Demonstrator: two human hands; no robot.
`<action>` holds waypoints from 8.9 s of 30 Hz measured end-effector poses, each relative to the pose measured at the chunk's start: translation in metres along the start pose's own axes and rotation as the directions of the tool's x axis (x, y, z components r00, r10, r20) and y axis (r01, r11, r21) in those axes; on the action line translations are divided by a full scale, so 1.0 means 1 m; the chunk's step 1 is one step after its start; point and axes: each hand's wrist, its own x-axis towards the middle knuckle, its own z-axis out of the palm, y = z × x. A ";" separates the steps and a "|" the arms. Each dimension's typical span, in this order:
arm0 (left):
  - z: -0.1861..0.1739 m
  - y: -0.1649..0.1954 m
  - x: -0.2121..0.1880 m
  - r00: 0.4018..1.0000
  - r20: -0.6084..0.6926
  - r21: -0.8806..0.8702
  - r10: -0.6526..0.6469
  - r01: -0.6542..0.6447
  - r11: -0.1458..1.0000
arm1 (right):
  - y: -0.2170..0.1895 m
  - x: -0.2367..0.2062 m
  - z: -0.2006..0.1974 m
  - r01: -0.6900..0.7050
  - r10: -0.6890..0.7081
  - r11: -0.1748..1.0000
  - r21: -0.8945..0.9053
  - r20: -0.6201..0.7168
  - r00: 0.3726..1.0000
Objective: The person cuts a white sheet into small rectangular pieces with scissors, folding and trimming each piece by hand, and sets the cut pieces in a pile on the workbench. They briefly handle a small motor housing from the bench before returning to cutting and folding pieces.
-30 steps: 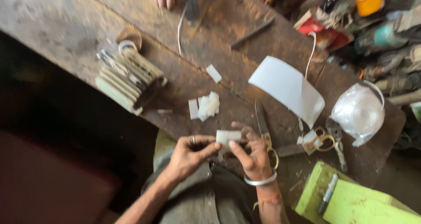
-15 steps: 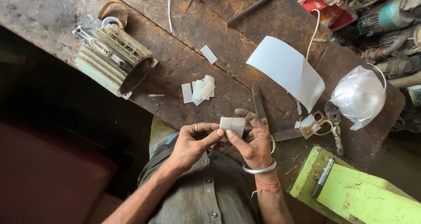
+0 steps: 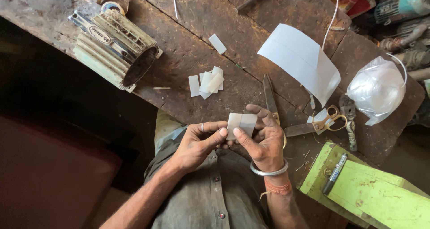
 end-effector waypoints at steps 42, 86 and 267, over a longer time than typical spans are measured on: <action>-0.012 0.018 0.034 0.967 -0.213 0.245 0.139 -0.084 0.966 | 0.075 -0.037 -0.081 -0.283 -0.081 0.568 -0.773 -0.395 0.915; 0.065 0.045 0.024 0.957 -0.067 0.295 0.283 -0.252 0.922 | 0.018 -0.085 -0.001 -0.196 0.182 0.970 0.143 0.108 0.977; 0.022 0.010 -0.009 0.981 -0.192 0.281 0.038 0.017 0.960 | 0.019 -0.011 -0.019 -0.220 0.207 0.970 0.102 0.123 0.971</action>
